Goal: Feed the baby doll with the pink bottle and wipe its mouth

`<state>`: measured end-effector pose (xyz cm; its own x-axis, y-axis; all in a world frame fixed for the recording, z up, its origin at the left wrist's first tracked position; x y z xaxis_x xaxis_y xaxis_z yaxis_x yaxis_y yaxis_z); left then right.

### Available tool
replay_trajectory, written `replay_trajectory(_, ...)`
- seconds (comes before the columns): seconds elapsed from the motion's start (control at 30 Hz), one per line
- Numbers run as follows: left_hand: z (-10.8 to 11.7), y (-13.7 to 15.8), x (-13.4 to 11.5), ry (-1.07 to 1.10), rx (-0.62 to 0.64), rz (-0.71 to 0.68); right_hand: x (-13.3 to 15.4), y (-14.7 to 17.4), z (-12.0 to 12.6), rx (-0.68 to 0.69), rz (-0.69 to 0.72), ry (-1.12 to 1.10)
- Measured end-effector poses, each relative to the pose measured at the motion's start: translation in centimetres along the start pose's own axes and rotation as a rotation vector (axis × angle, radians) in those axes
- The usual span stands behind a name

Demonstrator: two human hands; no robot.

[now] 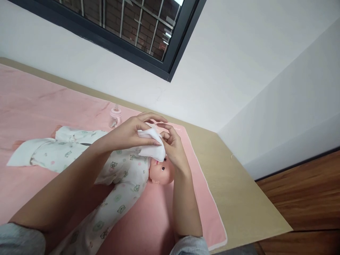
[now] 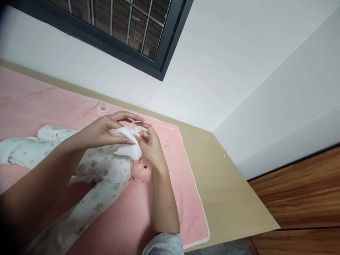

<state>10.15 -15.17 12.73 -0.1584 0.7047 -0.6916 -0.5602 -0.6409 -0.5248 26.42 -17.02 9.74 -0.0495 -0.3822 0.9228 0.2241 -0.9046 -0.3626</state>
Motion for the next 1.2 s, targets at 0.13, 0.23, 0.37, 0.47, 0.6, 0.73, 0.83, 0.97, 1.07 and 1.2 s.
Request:
replay_trajectory(0.13,0.8,0.3,-0.5,0.136,-0.169,0.124,0.0,-0.2,0.3,0.010,0.017,0.007)
replay_trajectory(0.23,1.3,0.7,-0.5,0.176,-0.208,0.311,-0.1,-0.6,1.5,-0.045,0.051,0.038)
replay_trajectory(0.37,-0.5,0.9,1.2,0.073,0.155,0.433,-0.5,-1.0,3.5,-0.096,0.086,0.068)
replay_trajectory(0.47,-3.1,1.3,3.5,-0.060,0.386,0.453,-1.1,-1.2,4.9,-0.126,0.078,0.092)
replay_trajectory(0.6,-5.4,1.9,5.2,-0.178,0.430,0.515,-2.7,-1.6,6.6,-0.166,0.036,0.098)
replay_trajectory(0.73,-6.2,2.2,4.8,-0.274,0.413,0.486,-4.6,-2.1,7.8,-0.200,-0.012,0.061)
replay_trajectory(0.83,-6.5,2.2,4.5,-0.354,0.416,0.407,-5.8,-2.3,8.3,-0.211,-0.045,0.048)
replay_trajectory(0.97,-6.6,2.1,4.7,-0.455,0.399,0.322,-7.3,-2.3,9.1,-0.233,-0.090,0.041)
replay_trajectory(1.07,-6.5,2.0,4.8,-0.532,0.384,0.281,-8.5,-2.3,9.7,-0.258,-0.128,0.018)
replay_trajectory(1.2,-6.6,1.9,4.8,-0.666,0.399,0.246,-10.4,-2.3,10.0,-0.277,-0.185,-0.012)
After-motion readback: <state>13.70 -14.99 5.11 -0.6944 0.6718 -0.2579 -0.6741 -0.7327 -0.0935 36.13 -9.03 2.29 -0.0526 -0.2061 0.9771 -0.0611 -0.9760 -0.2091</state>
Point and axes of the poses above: each hand's wrist, its own y-axis away from the middle knuckle, its own z-axis out of the back of the hand, x = y × z, the point moved 3 cm from there along -y, towards the middle knuckle, and after that the axes turned 5 degrees about z, right-handed, at the moved point
